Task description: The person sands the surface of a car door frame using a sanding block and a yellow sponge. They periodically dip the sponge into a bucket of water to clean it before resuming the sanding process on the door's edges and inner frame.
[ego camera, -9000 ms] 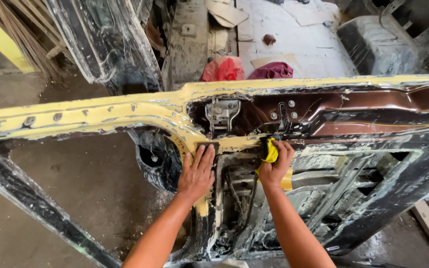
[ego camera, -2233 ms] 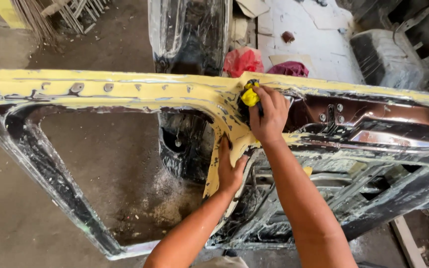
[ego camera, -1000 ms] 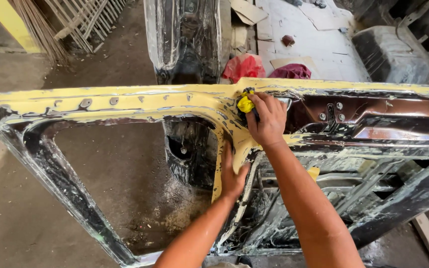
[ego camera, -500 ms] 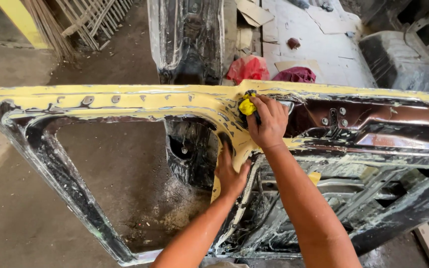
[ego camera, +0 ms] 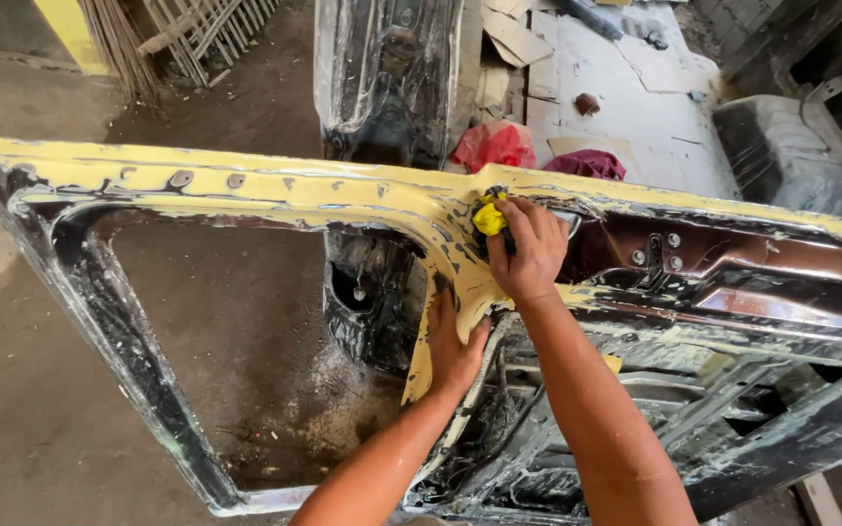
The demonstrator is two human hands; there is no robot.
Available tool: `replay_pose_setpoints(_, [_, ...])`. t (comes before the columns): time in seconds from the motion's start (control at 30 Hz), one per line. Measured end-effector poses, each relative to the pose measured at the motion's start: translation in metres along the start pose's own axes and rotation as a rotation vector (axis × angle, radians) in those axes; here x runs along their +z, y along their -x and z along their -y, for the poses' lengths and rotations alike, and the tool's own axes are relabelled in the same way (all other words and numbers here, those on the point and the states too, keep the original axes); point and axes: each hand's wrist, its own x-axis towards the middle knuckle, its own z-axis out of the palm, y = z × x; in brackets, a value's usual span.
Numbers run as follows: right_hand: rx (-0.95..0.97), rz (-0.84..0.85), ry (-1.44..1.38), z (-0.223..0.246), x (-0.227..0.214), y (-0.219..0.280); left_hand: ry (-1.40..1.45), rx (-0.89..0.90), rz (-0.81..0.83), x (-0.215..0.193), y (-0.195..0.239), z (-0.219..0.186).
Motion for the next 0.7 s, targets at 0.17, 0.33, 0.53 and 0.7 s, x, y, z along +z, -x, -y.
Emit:
replay_pose_setpoints(0.17, [-0.006, 0.015, -0.003, -0.002, 0.001, 0.0, -0.088, -0.058, 0.016, 0.003, 0.022, 0.041])
replay_pose_setpoints(0.33, [0.0, 0.022, -0.002, -0.001, -0.001, -0.001, 0.174, 0.092, -0.036, 0.002, -0.017, -0.031])
replay_pose_setpoints(0.53, [0.003, 0.016, -0.01, 0.0, -0.002, 0.0, -0.085, -0.014, -0.003, 0.011, 0.039, 0.065])
replay_pose_setpoints(0.7, [0.001, 0.012, -0.027, -0.003, 0.001, 0.002, -0.017, -0.081, 0.015, 0.007, 0.005, 0.024])
